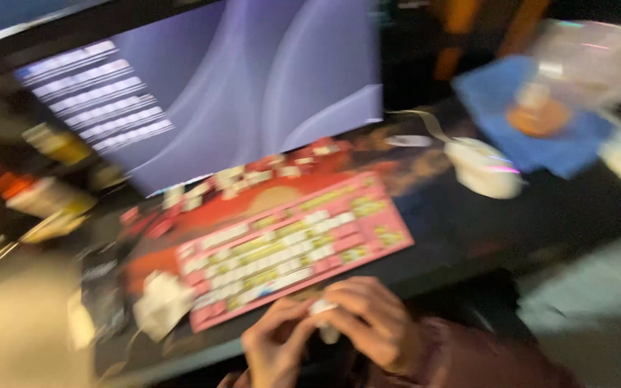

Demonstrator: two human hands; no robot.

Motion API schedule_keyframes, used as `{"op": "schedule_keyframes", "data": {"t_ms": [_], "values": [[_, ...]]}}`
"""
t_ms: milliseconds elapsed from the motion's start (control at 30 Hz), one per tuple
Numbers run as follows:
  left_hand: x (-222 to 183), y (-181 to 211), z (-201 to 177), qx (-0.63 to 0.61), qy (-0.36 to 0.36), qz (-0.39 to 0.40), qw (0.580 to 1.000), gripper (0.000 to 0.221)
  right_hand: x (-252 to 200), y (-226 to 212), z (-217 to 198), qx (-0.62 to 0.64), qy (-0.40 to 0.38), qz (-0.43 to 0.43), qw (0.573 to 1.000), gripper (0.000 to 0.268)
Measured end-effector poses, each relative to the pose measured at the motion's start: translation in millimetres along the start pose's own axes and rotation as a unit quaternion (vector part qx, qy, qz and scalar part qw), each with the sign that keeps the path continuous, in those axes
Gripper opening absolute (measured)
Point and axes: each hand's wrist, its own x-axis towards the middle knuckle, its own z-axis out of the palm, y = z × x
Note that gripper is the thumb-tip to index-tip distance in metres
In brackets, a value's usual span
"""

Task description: Cleaning individual mechanical keyboard keycaps with a tissue and installing them onto the keyboard switches.

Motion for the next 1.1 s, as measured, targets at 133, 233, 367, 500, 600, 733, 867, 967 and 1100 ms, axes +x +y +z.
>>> {"op": "schedule_keyframes", "data": {"t_ms": [133,233,367,500,600,733,867,967,1100], "values": [[1,30,18,-0.018,0.031,0.010,0.999,0.017,-3,-6,7,0.015,-0.010,0.001,1.000,0.024],[5,44,24,-0.003,0.040,-0.071,0.997,0.022,-10,-11,16,-0.012,0.051,0.070,0.996,0.018],[3,47,26,-0.037,0.025,-0.063,0.997,0.025,-15,-8,17,-0.023,0.035,0.055,0.998,0.031],[4,43,24,-0.055,0.007,-0.049,0.997,0.024,-10,-17,21,-0.042,0.052,0.086,0.994,0.026],[3,48,26,-0.054,0.004,-0.055,0.997,0.024,-19,-9,21,-0.061,0.025,0.076,0.995,0.031],[4,49,25,-0.051,0.001,-0.056,0.997,0.024,-7,-24,24,-0.055,0.060,0.101,0.992,0.025],[3,50,24,-0.036,-0.007,-0.041,0.999,0.026,-8,-18,21,-0.068,0.051,0.076,0.993,0.018],[1,51,25,-0.044,-0.005,-0.042,0.998,0.027,-5,-16,23,-0.067,0.068,0.052,0.994,0.018],[2,56,27,-0.051,-0.003,-0.048,0.998,0.026,-19,-9,25,-0.079,0.084,0.044,0.992,0.014]]}}
